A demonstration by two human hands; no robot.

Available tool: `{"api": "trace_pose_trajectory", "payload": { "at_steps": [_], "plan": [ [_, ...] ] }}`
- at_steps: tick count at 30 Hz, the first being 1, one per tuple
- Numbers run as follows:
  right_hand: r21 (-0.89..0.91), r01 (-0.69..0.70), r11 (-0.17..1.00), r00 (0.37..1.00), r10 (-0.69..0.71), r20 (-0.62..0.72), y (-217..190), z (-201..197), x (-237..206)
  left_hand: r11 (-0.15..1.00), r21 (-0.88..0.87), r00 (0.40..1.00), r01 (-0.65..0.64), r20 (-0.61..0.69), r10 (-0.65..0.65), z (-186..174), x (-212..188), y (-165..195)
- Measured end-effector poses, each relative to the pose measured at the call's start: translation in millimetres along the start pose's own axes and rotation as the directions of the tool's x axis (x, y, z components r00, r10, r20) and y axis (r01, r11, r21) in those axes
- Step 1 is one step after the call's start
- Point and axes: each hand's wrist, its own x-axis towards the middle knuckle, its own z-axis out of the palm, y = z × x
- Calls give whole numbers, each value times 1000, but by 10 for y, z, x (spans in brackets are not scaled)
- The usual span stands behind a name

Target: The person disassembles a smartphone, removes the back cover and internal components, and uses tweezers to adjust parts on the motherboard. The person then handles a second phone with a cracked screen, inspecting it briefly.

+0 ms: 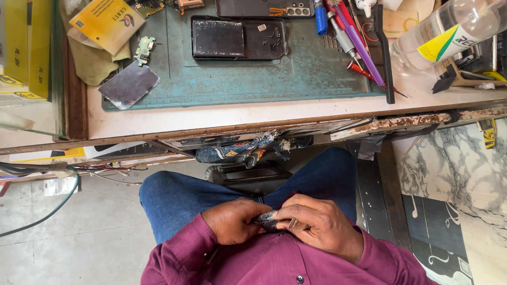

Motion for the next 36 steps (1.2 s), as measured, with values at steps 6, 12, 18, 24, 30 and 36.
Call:
{"api": "trace_pose_trajectory", "payload": {
  "at_steps": [6, 12, 18, 24, 30, 36],
  "plan": [
    [36, -101, 994, 994, 100, 34, 2, 1, -21, 997, 16, 996, 74, -50, -73, 18, 21, -19],
    [120, -176, 977, 984, 175, 17, 65, 7, 17, 999, -19, 998, 29, -49, -30, -40, 30, -92],
    [211, -99, 972, 994, 106, -23, 127, -69, -24, 976, -162, 981, 148, -102, -166, -114, -1, -99],
    [251, -12, 968, 998, 27, -56, 198, -134, -78, 947, -314, 983, 76, -136, -124, -149, -43, -143],
    [255, -12, 967, 998, 28, -57, 258, -154, -139, 893, -445, 980, -68, -197, -23, -189, -62, -215],
    [229, 22, 973, 994, 4, -113, 301, -156, -140, 908, -416, 973, 59, -178, -145, -224, -98, -183]
  ]
}}
